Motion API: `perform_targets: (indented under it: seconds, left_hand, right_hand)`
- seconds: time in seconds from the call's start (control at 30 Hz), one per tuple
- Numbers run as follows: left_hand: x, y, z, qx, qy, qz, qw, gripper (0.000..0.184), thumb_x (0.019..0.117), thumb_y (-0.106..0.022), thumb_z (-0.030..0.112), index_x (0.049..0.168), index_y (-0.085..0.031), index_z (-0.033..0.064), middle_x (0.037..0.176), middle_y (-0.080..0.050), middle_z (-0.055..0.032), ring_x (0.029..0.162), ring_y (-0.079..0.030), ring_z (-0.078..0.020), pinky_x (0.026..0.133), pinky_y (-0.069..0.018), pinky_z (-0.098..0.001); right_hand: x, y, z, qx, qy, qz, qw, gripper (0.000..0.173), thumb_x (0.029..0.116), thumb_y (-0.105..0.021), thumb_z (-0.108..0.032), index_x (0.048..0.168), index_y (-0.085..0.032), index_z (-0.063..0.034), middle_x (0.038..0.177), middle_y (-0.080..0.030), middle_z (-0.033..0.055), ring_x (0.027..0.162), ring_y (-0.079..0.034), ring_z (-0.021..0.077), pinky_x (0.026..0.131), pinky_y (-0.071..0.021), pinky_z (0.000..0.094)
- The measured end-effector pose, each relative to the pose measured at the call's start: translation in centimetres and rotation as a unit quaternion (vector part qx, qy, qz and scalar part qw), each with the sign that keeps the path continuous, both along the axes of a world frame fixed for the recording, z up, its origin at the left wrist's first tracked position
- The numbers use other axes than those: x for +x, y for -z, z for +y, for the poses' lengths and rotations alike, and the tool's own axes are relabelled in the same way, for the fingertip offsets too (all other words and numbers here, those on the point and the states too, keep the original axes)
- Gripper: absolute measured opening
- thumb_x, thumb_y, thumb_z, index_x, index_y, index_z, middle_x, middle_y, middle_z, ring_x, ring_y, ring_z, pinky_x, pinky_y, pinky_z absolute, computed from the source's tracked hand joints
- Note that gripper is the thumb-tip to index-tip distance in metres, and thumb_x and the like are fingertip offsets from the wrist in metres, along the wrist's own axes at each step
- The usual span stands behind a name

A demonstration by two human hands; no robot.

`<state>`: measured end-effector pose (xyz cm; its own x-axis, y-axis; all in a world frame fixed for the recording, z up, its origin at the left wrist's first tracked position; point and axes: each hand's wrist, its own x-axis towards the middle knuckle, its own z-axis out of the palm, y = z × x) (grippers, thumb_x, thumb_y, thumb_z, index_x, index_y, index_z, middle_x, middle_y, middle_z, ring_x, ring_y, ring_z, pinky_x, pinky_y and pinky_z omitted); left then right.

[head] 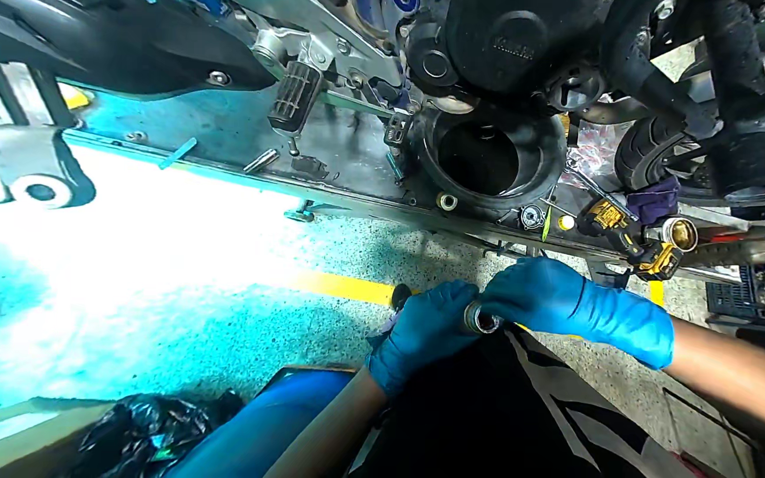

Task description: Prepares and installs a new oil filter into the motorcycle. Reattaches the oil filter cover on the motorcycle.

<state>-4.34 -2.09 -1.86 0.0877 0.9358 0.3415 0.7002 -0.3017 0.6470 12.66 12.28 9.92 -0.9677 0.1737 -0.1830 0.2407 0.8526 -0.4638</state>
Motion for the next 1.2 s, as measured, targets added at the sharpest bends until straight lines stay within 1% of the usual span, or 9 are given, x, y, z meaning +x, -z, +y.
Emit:
perform_targets:
  seconds: [0.17, 0.43, 0.53, 0.63, 0.77, 0.93, 1.03, 1.1, 1.2]
  left_hand:
    - [0.4, -0.8, 0.5, -0.008, -0.017, 0.026, 0.999, 0.060, 0.0721, -0.084, 0.044, 0.119, -0.070, 0.0083, 0.109, -0.073, -0.0112, 0.099, -0.073, -0.0273, 0.074, -0.0616, -0.0480]
    - [1.1, 0.0, 1.3, 0.026, 0.011, 0.002, 1.000, 0.057, 0.0759, -0.084, 0.042, 0.119, -0.070, 0.0076, 0.113, -0.074, -0.0110, 0.100, -0.073, -0.0253, 0.077, -0.0626, -0.0459]
    - [1.4, -2.0, 2.0, -0.018, 0.013, -0.059, 0.998, 0.058, 0.0738, -0.086, 0.045, 0.118, -0.070, 0.0115, 0.112, -0.073, -0.0062, 0.099, -0.072, -0.0192, 0.076, -0.0626, -0.0433]
    - [2.2, -4.9, 3.1, -0.049, 0.049, -0.123, 0.990, 0.061, 0.0722, -0.089, 0.045, 0.120, -0.071, 0.0112, 0.116, -0.072, -0.0058, 0.104, -0.070, -0.0157, 0.084, -0.0619, -0.0409]
    - [3.4, -7.6, 4.9, -0.053, 0.113, -0.178, 0.976, 0.061, 0.0736, -0.091, 0.041, 0.123, -0.069, 0.0121, 0.117, -0.071, -0.0025, 0.105, -0.069, -0.0107, 0.086, -0.0618, -0.0346]
    - [2.9, -8.0, 7.3, -0.162, 0.193, -0.202, 0.947, 0.077, 0.0679, -0.095, 0.034, 0.134, -0.064, 0.0099, 0.130, -0.066, -0.0052, 0.123, -0.061, -0.0157, 0.105, -0.0522, -0.0390]
    - [1.1, -2.7, 8.7, -0.301, 0.056, -0.252, 0.918, 0.075, 0.0748, -0.089, 0.018, 0.142, -0.056, 0.0087, 0.140, -0.061, -0.0083, 0.130, -0.056, -0.0216, 0.110, -0.0475, -0.0457]
    - [0.1, 2.8, 9.6, -0.324, -0.138, -0.280, 0.893, 0.063, 0.0884, -0.080, 0.026, 0.143, -0.054, 0.0071, 0.134, -0.064, -0.0152, 0.120, -0.063, -0.0293, 0.099, -0.0531, -0.0515]
    - [-0.5, 9.6, 13.4, -0.284, -0.369, -0.178, 0.867, 0.069, 0.0901, -0.078, 0.035, 0.144, -0.051, 0.0022, 0.136, -0.059, -0.0249, 0.119, -0.061, -0.0419, 0.099, -0.0493, -0.0625]
  right_hand:
    - [0.4, -1.1, -1.3, -0.094, 0.175, -0.230, 0.953, 0.036, 0.0998, -0.058, -0.043, 0.091, -0.070, -0.0109, 0.076, -0.066, 0.0065, 0.076, -0.066, 0.0248, 0.068, -0.0509, 0.0487]
    - [4.4, 2.4, -2.8, -0.042, 0.174, 0.037, 0.983, 0.026, 0.0962, -0.059, -0.026, 0.080, -0.070, -0.0087, 0.066, -0.064, 0.0044, 0.062, -0.066, 0.0195, 0.054, -0.0528, 0.0415]
    - [7.9, 3.5, -2.0, -0.116, 0.170, 0.145, 0.968, 0.041, 0.0965, -0.063, -0.048, 0.112, -0.070, -0.0110, 0.106, -0.071, 0.0041, 0.103, -0.067, 0.0176, 0.089, -0.0564, 0.0410]
    - [10.0, 5.2, -3.0, -0.171, 0.259, 0.132, 0.941, 0.100, 0.0736, -0.083, -0.058, 0.153, -0.044, -0.0131, 0.147, -0.055, 0.0107, 0.137, -0.051, 0.0266, 0.111, -0.0441, 0.0537]
    - [9.8, 6.7, -4.6, -0.237, 0.338, 0.308, 0.857, 0.074, 0.0716, -0.092, -0.036, 0.134, -0.059, -0.0160, 0.127, -0.066, -0.0006, 0.118, -0.063, 0.0095, 0.102, -0.0557, 0.0338]
    - [10.3, 6.5, -5.9, -0.205, 0.419, 0.402, 0.788, 0.066, 0.0685, -0.094, -0.031, 0.124, -0.064, -0.0121, 0.119, -0.071, 0.0013, 0.113, -0.066, 0.0097, 0.099, -0.0569, 0.0309]
    - [11.5, 7.4, -6.2, -0.208, 0.447, 0.444, 0.748, 0.069, 0.0670, -0.095, -0.024, 0.127, -0.062, -0.0172, 0.123, -0.069, -0.0031, 0.115, -0.065, 0.0093, 0.102, -0.0557, 0.0291]
    - [12.9, 7.8, -6.2, -0.191, 0.469, 0.451, 0.735, 0.071, 0.0656, -0.096, -0.023, 0.128, -0.061, -0.0191, 0.125, -0.069, -0.0052, 0.117, -0.064, 0.0083, 0.102, -0.0549, 0.0281]
    - [15.2, 7.9, -5.9, -0.141, 0.489, 0.442, 0.739, 0.072, 0.0653, -0.095, -0.025, 0.129, -0.061, -0.0235, 0.126, -0.067, -0.0088, 0.119, -0.062, 0.0057, 0.104, -0.0525, 0.0259]
